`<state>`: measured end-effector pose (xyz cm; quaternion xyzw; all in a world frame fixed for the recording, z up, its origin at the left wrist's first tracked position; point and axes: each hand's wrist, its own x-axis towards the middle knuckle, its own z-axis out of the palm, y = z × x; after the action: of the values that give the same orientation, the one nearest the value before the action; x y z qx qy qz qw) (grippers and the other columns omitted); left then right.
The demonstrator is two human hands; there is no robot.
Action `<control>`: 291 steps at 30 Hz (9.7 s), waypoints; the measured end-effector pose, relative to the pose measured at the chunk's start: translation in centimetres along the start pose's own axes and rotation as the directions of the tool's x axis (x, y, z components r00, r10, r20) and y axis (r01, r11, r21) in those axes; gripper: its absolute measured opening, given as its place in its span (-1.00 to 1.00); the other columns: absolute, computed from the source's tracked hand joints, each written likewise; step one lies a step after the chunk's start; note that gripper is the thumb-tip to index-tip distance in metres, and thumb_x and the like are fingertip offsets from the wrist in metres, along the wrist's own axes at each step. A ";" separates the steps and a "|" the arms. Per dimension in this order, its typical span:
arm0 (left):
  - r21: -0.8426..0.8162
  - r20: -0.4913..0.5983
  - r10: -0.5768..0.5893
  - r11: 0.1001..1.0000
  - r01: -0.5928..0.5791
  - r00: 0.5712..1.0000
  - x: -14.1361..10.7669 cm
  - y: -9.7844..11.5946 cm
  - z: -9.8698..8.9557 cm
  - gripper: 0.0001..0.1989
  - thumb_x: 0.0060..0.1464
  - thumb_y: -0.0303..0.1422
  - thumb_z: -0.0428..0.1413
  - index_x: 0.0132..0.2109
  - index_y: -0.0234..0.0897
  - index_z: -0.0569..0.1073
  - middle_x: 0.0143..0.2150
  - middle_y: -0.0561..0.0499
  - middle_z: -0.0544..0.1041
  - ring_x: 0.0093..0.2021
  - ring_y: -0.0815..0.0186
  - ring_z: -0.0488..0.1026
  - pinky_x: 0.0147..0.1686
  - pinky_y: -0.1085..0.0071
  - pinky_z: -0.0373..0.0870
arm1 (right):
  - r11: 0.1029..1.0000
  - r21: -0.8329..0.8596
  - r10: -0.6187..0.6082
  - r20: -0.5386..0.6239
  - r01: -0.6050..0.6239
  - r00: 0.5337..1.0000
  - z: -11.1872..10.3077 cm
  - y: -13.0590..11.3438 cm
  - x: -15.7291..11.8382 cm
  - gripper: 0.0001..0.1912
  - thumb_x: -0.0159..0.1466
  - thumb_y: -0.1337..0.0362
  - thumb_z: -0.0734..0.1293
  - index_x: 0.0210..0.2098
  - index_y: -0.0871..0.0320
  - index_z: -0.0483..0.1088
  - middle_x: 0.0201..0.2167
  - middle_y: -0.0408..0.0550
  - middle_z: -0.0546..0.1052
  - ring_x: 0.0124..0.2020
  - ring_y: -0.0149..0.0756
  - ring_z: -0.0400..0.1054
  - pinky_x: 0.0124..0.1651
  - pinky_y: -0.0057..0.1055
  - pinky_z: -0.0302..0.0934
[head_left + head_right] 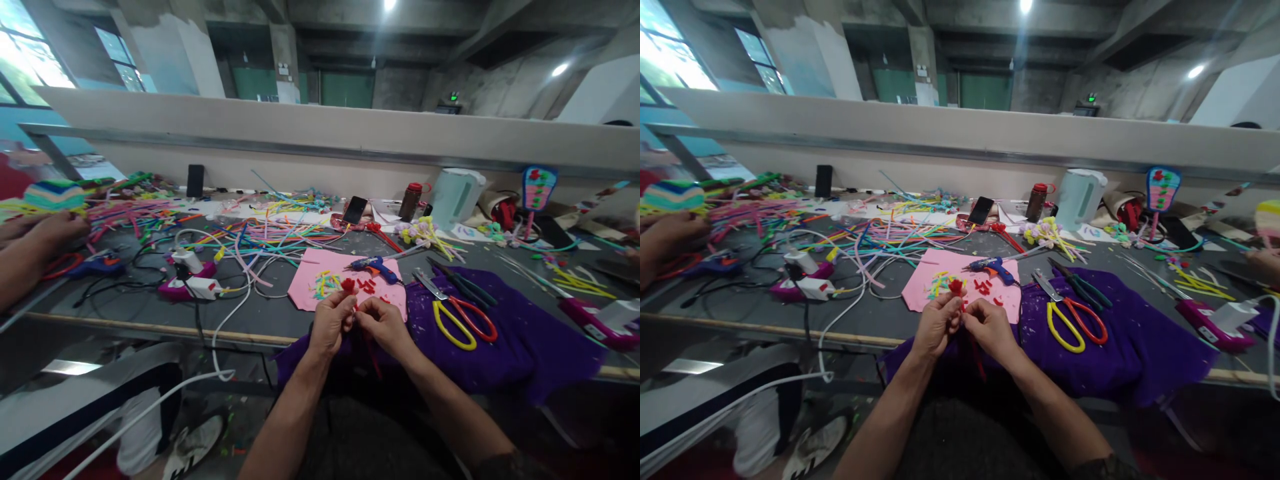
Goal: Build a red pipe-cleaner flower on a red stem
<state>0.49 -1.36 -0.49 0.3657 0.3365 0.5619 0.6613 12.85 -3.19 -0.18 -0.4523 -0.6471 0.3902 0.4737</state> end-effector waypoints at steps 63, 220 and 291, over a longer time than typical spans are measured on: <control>0.523 0.175 0.140 0.825 -0.213 0.975 0.6 -0.3 1.2 -0.86 -0.13 -0.30 0.15 -0.46 -0.29 0.45 -0.51 0.08 0.41 -0.49 0.42 0.26 -0.45 0.51 0.18 | 0.362 -0.926 0.264 -0.010 -0.108 0.964 -9.6 1.3 11.0 -0.71 0.09 0.13 0.27 -0.31 0.15 0.49 -0.36 0.04 0.56 -0.35 -0.19 0.41 -0.43 -0.47 0.09; -0.013 0.055 -0.019 1.000 0.020 0.998 -0.1 0.5 -0.3 -0.74 -0.10 -0.22 0.18 -0.41 -0.34 0.36 -0.61 0.10 0.43 -0.75 0.59 0.13 -0.77 0.64 0.01 | 0.789 -0.582 -0.315 -0.109 0.196 0.943 -7.4 -3.5 -2.3 -0.77 0.19 0.19 0.25 -0.19 0.17 0.30 -0.37 -0.04 0.45 -0.38 -0.24 0.34 -0.33 -0.36 0.22; -0.027 0.029 0.011 1.000 -0.010 1.000 0.2 0.6 -0.2 -0.73 -0.12 -0.23 0.20 -0.38 -0.36 0.36 -0.56 0.11 0.45 -0.77 0.61 0.13 -0.78 0.63 0.02 | 0.978 0.171 0.048 0.365 -0.117 0.930 -5.7 -1.6 6.6 -0.83 0.06 0.30 0.36 -0.33 0.22 0.41 -0.53 -0.18 0.44 -0.56 -0.49 0.31 -0.46 -0.49 0.24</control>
<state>0.07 -1.05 -0.11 0.3667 0.3174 0.5644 0.6680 17.02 3.05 4.46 -0.3530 -0.6629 0.5458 0.3716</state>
